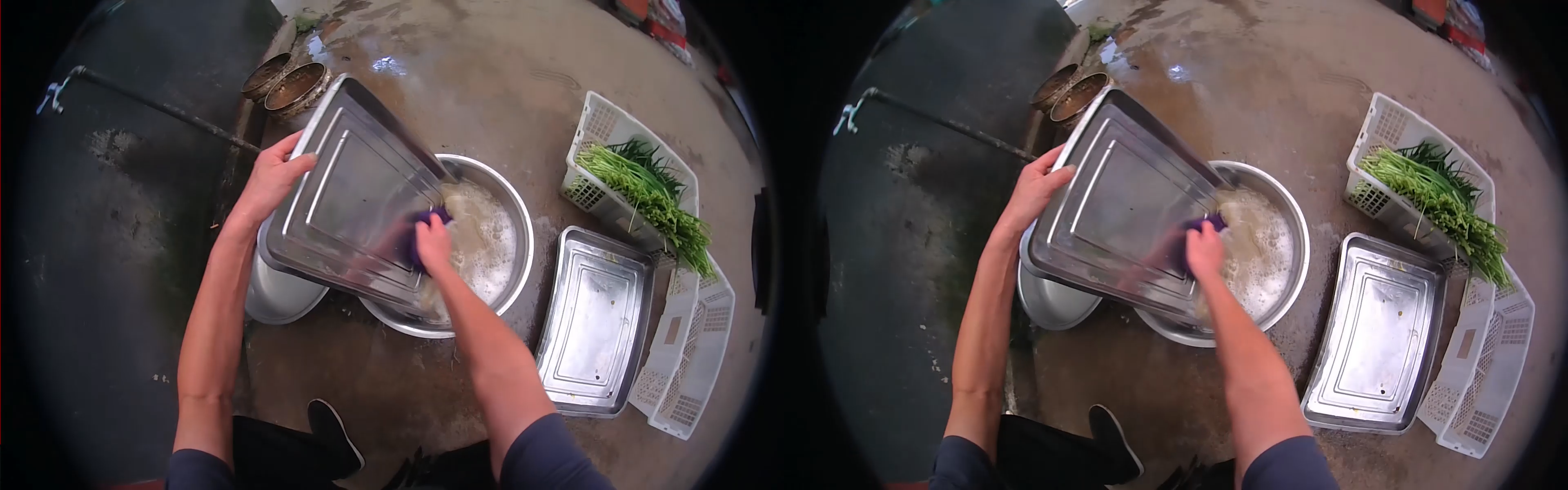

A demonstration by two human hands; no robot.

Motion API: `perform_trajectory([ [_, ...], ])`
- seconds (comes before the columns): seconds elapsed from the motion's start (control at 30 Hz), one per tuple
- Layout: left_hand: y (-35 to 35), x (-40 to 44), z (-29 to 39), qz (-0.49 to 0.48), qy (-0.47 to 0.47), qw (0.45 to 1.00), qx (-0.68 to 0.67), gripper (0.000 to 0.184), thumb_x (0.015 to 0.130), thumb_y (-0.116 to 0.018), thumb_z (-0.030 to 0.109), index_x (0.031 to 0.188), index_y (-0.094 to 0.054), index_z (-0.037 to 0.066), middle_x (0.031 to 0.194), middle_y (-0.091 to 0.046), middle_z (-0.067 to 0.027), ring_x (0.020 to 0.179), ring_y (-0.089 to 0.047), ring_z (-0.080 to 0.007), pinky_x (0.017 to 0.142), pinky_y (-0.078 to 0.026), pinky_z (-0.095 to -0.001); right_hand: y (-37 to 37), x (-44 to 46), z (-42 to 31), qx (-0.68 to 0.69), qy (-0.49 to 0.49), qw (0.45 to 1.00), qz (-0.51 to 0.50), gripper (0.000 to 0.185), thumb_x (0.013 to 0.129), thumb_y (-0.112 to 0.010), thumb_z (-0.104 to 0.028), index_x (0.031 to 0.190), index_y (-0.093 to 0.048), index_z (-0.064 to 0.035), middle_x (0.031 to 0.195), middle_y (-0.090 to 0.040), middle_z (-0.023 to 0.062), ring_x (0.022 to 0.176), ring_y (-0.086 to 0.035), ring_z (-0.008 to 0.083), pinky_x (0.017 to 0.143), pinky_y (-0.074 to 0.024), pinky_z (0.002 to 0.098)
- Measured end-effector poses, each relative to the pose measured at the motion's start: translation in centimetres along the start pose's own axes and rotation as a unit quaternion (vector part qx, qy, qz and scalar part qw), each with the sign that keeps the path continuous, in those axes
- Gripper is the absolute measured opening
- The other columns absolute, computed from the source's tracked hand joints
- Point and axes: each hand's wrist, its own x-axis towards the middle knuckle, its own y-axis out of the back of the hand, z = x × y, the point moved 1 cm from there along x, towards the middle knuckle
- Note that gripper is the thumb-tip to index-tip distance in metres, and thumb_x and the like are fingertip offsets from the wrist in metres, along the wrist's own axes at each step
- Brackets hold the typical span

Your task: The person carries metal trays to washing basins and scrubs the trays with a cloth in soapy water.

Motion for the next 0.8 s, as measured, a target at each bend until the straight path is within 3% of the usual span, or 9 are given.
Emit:
perform_trajectory([
  [0.07,0.1,-0.3,0.1,0.002,-0.016,1.000,0.004,0.050,0.084,-0.059,0.011,0.132,-0.052,0.001,0.113,-0.063,-0.0062,0.097,-0.059,-0.0104,0.087,-0.046,-0.0242,1.6,-0.2,2.7,-0.100,0.022,0.993,-0.066,0.033,0.082,-0.050,-0.027,0.105,-0.055,-0.0042,0.099,-0.064,0.0235,0.093,-0.060,0.0424,0.083,-0.0463,0.0492],
  [0.2,0.6,-0.3,-0.4,-0.029,0.005,0.999,-0.026,0.051,0.083,-0.060,0.011,0.132,-0.052,0.001,0.110,-0.064,-0.0051,0.095,-0.059,-0.0100,0.087,-0.045,-0.0245,2.4,-3.5,1.2,-0.203,-0.030,0.976,-0.070,0.035,0.079,-0.054,-0.028,0.101,-0.059,-0.0023,0.099,-0.065,0.0226,0.093,-0.062,0.0399,0.083,-0.0474,0.0467],
  [0.27,1.0,-0.3,-0.9,-0.019,-0.028,0.999,0.016,0.051,0.083,-0.060,0.012,0.132,-0.053,0.001,0.109,-0.065,-0.0045,0.093,-0.059,-0.0092,0.086,-0.046,-0.0239,2.1,-5.2,-0.2,-0.089,0.004,0.990,-0.109,0.030,0.074,-0.059,-0.028,0.087,-0.062,-0.0010,0.087,-0.066,0.0219,0.082,-0.063,0.0385,0.078,-0.0484,0.0431],
  [0.37,1.4,-0.1,-2.0,-0.036,-0.037,0.998,-0.024,0.049,0.084,-0.059,0.012,0.132,-0.054,0.002,0.109,-0.065,-0.0040,0.093,-0.059,-0.0085,0.085,-0.046,-0.0237,1.1,-7.1,-3.8,0.050,-0.012,0.980,-0.193,0.023,0.072,-0.062,-0.023,0.077,-0.062,0.0002,0.069,-0.061,0.0079,0.066,-0.056,0.0164,0.062,-0.0443,0.0310],
  [0.43,1.6,0.2,-3.0,-0.039,-0.050,0.997,-0.037,0.049,0.084,-0.059,0.012,0.132,-0.054,0.002,0.108,-0.064,-0.0038,0.093,-0.058,-0.0083,0.085,-0.046,-0.0234,0.4,-8.1,-7.7,0.132,0.027,0.961,-0.240,0.020,0.073,-0.062,-0.019,0.076,-0.061,0.0005,0.068,-0.056,0.0012,0.065,-0.050,0.0096,0.060,-0.0411,0.0269],
  [0.6,1.8,0.0,-2.8,-0.038,-0.043,0.998,-0.010,0.049,0.084,-0.059,0.011,0.132,-0.053,0.001,0.108,-0.064,-0.0032,0.093,-0.058,-0.0075,0.084,-0.046,-0.0227,-1.2,-10.7,-18.3,0.317,0.092,0.907,-0.260,0.026,0.076,-0.063,-0.023,0.070,-0.057,0.0016,0.061,-0.051,0.0011,0.061,-0.049,0.0100,0.059,-0.0409,0.0303],
  [0.67,1.6,-0.2,-2.8,-0.035,-0.082,0.996,-0.004,0.049,0.085,-0.059,0.011,0.133,-0.052,0.000,0.109,-0.064,-0.0030,0.093,-0.057,-0.0069,0.084,-0.046,-0.0222,-1.8,-11.6,-20.6,0.363,0.157,0.884,-0.249,0.025,0.076,-0.062,-0.024,0.071,-0.057,0.0005,0.061,-0.056,0.0059,0.058,-0.054,0.0171,0.058,-0.0416,0.0337],
  [0.73,1.3,-0.5,-2.4,-0.046,-0.088,0.995,-0.003,0.050,0.085,-0.059,0.011,0.133,-0.052,0.000,0.110,-0.064,-0.0030,0.094,-0.057,-0.0069,0.084,-0.046,-0.0224,-2.1,-12.5,-20.3,0.170,0.288,0.930,-0.150,0.023,0.075,-0.061,-0.024,0.072,-0.058,-0.0015,0.066,-0.059,0.0140,0.060,-0.058,0.0298,0.057,-0.0431,0.0381],
  [0.8,1.5,-0.6,-2.1,-0.056,-0.099,0.994,0.001,0.050,0.085,-0.060,0.011,0.133,-0.052,0.001,0.111,-0.064,-0.0029,0.094,-0.057,-0.0069,0.085,-0.046,-0.0227,-2.2,-12.4,-17.8,0.141,0.296,0.936,-0.127,0.021,0.073,-0.061,-0.025,0.074,-0.059,-0.0038,0.073,-0.059,0.0188,0.065,-0.058,0.0373,0.057,-0.0446,0.0420],
])
